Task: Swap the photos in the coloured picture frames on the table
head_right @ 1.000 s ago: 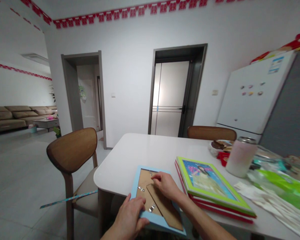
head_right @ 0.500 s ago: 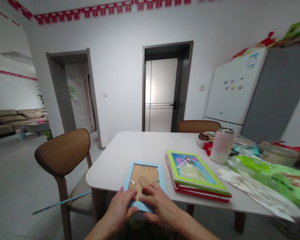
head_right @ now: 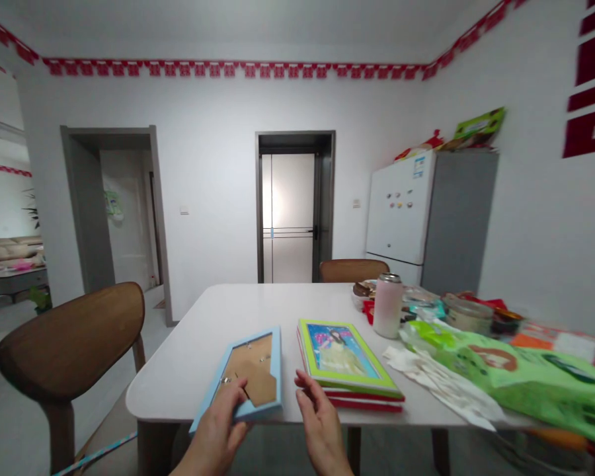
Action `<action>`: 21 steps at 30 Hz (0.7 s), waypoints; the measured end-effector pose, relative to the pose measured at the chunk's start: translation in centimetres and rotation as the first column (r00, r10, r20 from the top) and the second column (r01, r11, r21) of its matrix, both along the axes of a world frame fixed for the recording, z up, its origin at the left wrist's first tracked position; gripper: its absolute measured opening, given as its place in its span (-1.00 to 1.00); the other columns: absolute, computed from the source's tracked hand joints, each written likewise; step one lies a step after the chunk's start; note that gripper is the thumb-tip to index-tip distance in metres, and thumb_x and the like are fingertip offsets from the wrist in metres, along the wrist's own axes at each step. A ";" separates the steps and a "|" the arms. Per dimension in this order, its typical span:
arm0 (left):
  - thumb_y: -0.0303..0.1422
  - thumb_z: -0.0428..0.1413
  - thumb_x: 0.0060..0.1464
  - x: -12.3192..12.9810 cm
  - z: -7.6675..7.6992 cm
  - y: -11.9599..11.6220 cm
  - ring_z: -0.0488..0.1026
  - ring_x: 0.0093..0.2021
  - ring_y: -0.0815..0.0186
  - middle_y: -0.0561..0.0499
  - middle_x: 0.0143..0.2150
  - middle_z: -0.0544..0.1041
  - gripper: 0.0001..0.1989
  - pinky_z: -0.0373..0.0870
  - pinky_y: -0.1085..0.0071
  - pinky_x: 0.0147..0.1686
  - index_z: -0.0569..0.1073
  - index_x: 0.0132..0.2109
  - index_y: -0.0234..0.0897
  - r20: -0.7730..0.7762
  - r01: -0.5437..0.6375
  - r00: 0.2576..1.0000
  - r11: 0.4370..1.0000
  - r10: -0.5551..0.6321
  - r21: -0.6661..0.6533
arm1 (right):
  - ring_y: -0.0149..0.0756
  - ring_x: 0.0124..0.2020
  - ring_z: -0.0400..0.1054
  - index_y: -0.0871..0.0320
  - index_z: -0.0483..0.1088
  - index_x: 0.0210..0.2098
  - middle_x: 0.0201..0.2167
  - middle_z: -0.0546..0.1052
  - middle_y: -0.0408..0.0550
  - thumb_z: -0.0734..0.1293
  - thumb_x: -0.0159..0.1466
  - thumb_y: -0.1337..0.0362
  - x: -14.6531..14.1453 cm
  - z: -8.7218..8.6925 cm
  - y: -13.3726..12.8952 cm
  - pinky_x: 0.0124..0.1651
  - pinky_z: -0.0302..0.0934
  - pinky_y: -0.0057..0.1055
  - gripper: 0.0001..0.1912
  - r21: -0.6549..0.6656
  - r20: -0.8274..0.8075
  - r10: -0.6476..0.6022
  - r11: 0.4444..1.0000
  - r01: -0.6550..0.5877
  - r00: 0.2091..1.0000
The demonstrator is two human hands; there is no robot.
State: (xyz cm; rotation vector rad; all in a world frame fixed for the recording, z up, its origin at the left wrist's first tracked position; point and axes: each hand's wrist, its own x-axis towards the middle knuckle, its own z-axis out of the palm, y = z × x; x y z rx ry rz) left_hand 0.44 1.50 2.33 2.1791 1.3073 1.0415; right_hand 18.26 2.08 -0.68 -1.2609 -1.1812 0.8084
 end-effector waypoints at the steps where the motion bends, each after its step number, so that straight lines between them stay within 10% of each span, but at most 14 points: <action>1: -0.49 -0.03 -0.14 0.1 0.9 -0.1 0.24 0.01 0.21 -0.08 -0.02 0.34 -0.73 0.17 0.28 -0.04 0.29 -0.20 -0.28 0.177 -0.026 0.984 1.000 0.025 0.005 | -0.17 -0.13 0.29 0.16 0.23 -0.05 -0.10 0.38 0.10 0.21 0.01 0.01 -0.9 -0.2 -0.1 -0.16 0.20 -0.29 -0.44 -0.069 -0.102 0.029 0.997 -0.036 0.994; 5: -0.24 0.00 -0.04 2.3 3.4 -0.2 0.38 -0.19 0.24 -0.05 -0.24 0.44 -0.76 0.29 0.31 -0.18 0.26 -0.23 -0.29 0.786 0.013 0.613 0.994 0.079 -0.109 | -0.20 -0.28 0.37 0.14 0.21 -0.03 -0.21 0.46 0.06 0.24 -0.03 -0.05 -5.3 0.5 -0.7 -0.32 0.24 -0.30 -0.36 -0.114 -0.521 0.227 0.937 -0.331 0.823; 9: -0.32 0.16 -0.19 5.1 4.4 1.0 0.39 -0.18 0.24 -0.05 -0.20 0.44 -0.59 0.27 0.33 -0.15 0.24 -0.15 -0.27 0.943 0.135 0.332 0.988 0.031 -0.080 | -0.23 -0.16 0.31 0.14 0.31 -0.11 -0.18 0.46 -0.05 0.28 0.00 0.09 -3.6 4.1 -0.7 -0.15 0.19 -0.36 -0.52 0.158 -0.559 0.229 0.973 -0.169 0.797; 14: -0.39 0.07 -0.09 9.0 3.9 4.3 0.40 -0.18 0.26 -0.15 -0.13 0.42 -0.55 0.29 0.36 -0.16 0.15 -0.02 -0.32 0.867 0.247 0.495 0.948 0.054 -0.200 | -0.18 -0.39 0.39 0.16 0.41 -0.23 -0.38 0.53 -0.04 0.31 -0.07 0.12 7.7 7.5 1.3 -0.30 0.26 -0.31 -0.59 0.006 -0.231 -0.036 0.999 0.038 0.972; 21: -0.52 0.06 -0.18 15.1 0.0 6.8 0.33 -0.09 0.19 -0.14 -0.12 0.43 -0.64 0.17 0.37 -0.07 0.31 -0.13 -0.34 0.688 0.168 0.720 0.939 0.091 -0.300 | -0.25 -0.44 0.37 0.20 0.42 -0.24 -0.40 0.53 -0.02 0.27 -0.09 0.14 15.9 5.3 3.9 -0.39 0.26 -0.37 -0.57 -0.004 0.119 -0.203 0.979 0.205 0.972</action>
